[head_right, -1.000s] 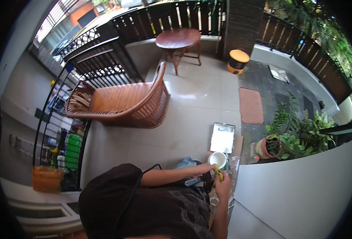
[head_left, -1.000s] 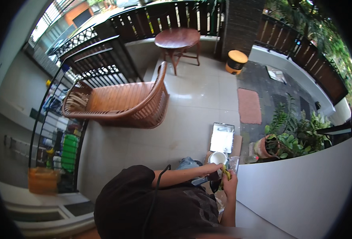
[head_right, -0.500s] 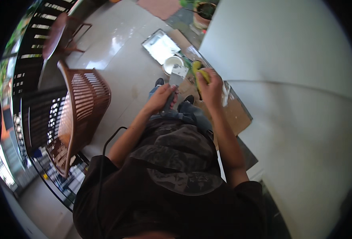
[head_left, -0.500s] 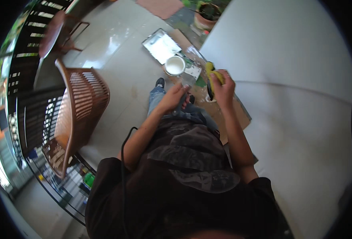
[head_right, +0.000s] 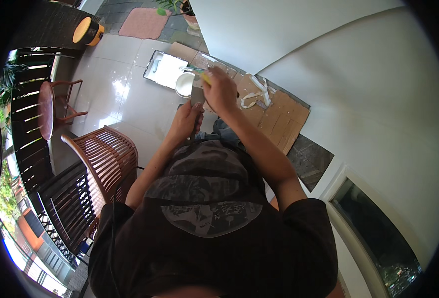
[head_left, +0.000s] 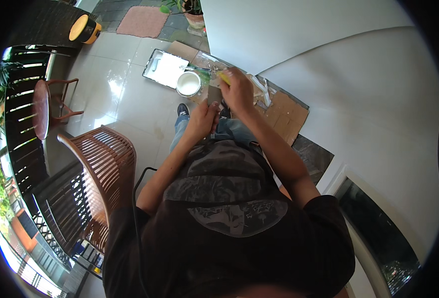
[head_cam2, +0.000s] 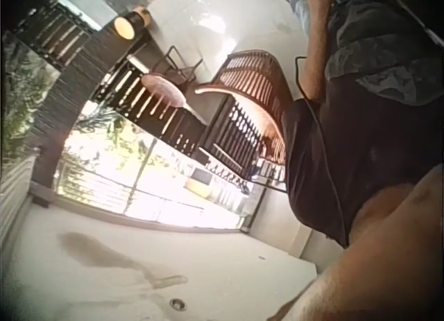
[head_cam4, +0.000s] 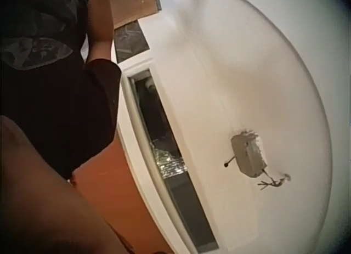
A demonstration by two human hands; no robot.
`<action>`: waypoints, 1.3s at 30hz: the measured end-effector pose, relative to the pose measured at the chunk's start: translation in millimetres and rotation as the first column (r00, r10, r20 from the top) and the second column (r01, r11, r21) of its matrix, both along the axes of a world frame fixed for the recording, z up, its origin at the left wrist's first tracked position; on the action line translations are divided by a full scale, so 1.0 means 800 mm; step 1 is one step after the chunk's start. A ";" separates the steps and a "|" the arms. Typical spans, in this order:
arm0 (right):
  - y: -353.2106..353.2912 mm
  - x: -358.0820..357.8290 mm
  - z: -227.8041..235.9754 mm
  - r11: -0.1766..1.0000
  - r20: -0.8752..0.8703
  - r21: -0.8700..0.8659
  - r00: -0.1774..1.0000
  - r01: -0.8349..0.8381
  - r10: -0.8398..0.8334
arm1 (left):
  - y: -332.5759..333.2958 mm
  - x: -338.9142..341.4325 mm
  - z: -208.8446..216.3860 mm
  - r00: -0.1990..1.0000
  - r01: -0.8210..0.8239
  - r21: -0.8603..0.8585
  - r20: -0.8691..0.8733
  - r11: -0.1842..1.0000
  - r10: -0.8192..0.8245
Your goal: Scrape old putty or paint from a window frame and apply new white paint or putty using a scraper tool.
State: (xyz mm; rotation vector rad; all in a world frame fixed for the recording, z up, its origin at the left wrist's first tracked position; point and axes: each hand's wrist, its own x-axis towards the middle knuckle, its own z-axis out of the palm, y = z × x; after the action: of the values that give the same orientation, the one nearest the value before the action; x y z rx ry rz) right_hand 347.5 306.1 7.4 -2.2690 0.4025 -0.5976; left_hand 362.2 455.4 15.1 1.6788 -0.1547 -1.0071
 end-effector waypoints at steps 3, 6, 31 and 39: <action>0.006 -0.010 0.014 0.964 0.112 -0.099 0.959 -0.248 0.259 | 0.001 0.017 0.006 1.000 0.016 0.008 -0.009 1.000 -0.016; -0.014 0.004 0.005 0.981 0.024 -0.042 0.981 -0.190 0.191 | 0.001 0.020 0.018 0.998 0.044 0.014 -0.044 0.999 -0.043; -0.076 -0.071 -0.046 0.470 -0.239 0.863 0.970 0.186 0.054 | -0.042 0.021 0.004 0.995 -0.063 0.016 -0.082 0.998 0.064; -0.074 -0.101 -0.069 0.800 -0.388 0.419 0.881 0.430 -0.270 | -0.031 0.045 0.060 0.957 -0.276 -0.297 0.002 0.914 0.290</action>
State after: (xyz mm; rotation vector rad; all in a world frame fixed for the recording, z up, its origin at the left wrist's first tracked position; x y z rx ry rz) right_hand 266.9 246.7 -47.9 -1.7865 1.0374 -0.2631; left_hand 398.2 430.6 62.7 1.4036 -0.0826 -0.6895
